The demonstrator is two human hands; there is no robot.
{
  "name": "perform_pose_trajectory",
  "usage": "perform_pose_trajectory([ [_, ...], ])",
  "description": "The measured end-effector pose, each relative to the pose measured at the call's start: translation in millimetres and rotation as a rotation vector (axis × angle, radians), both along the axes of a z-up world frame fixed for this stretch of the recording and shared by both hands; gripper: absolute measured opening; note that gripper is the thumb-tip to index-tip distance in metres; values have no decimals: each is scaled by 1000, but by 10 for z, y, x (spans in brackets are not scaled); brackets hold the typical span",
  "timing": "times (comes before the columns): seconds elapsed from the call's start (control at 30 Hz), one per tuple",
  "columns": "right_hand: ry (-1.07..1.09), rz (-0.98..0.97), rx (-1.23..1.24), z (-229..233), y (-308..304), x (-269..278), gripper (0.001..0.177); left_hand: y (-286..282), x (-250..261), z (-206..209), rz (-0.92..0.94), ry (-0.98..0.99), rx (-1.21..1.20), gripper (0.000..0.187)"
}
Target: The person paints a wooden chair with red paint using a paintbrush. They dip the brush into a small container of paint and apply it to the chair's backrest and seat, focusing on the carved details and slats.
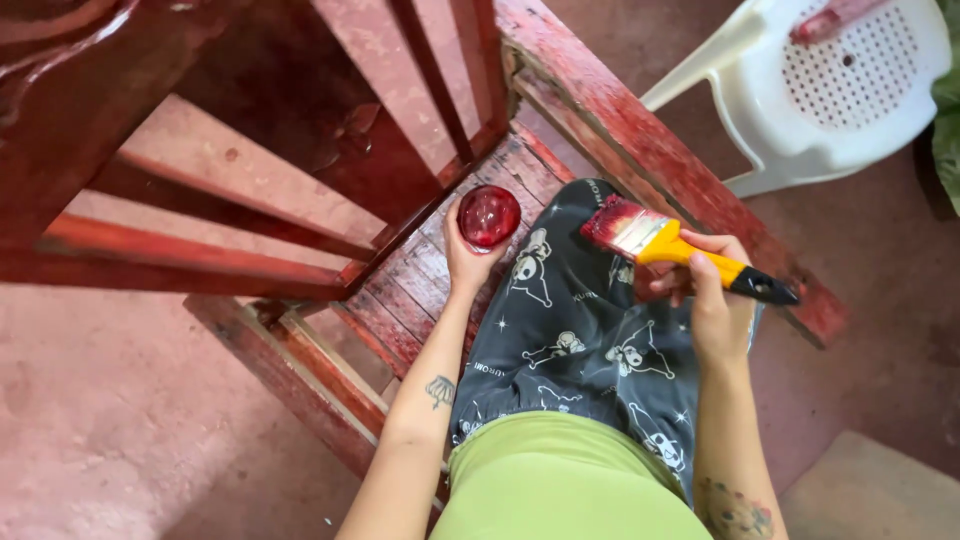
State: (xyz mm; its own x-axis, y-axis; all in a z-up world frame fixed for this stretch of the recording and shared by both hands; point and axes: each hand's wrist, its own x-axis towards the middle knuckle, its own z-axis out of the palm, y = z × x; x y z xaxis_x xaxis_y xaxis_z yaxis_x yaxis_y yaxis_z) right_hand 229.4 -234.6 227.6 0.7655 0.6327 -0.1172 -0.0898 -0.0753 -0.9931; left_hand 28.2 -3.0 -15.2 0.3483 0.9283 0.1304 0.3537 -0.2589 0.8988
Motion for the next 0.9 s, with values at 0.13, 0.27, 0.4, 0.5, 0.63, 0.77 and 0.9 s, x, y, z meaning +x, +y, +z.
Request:
perform_pose_trajectory([
  [0.13,-88,-71,67,280,-272,43,21,-139,264,958,-122,-193,51,112],
  [0.27,-102,-313,303,335,-597,183,16,-332,552,1833,-286,-341,208,112],
  [0.4,-164,-696,282,456,-782,603,18,-399,1234,2401,-460,-319,299,113],
  [0.5,-15,-890,246,474,-941,926,15,-402,2030,2530,-691,-314,288,114],
  [0.63,79,-836,368,172,-1234,1486,23,-481,3338,2357,-903,-383,213,112],
  [0.77,184,-962,378,-154,-1321,2186,46,-525,4538,1723,-1020,-365,243,113],
  [0.9,433,-992,565,-1197,-1353,3030,37,-632,5344,856,-1045,-204,228,116],
])
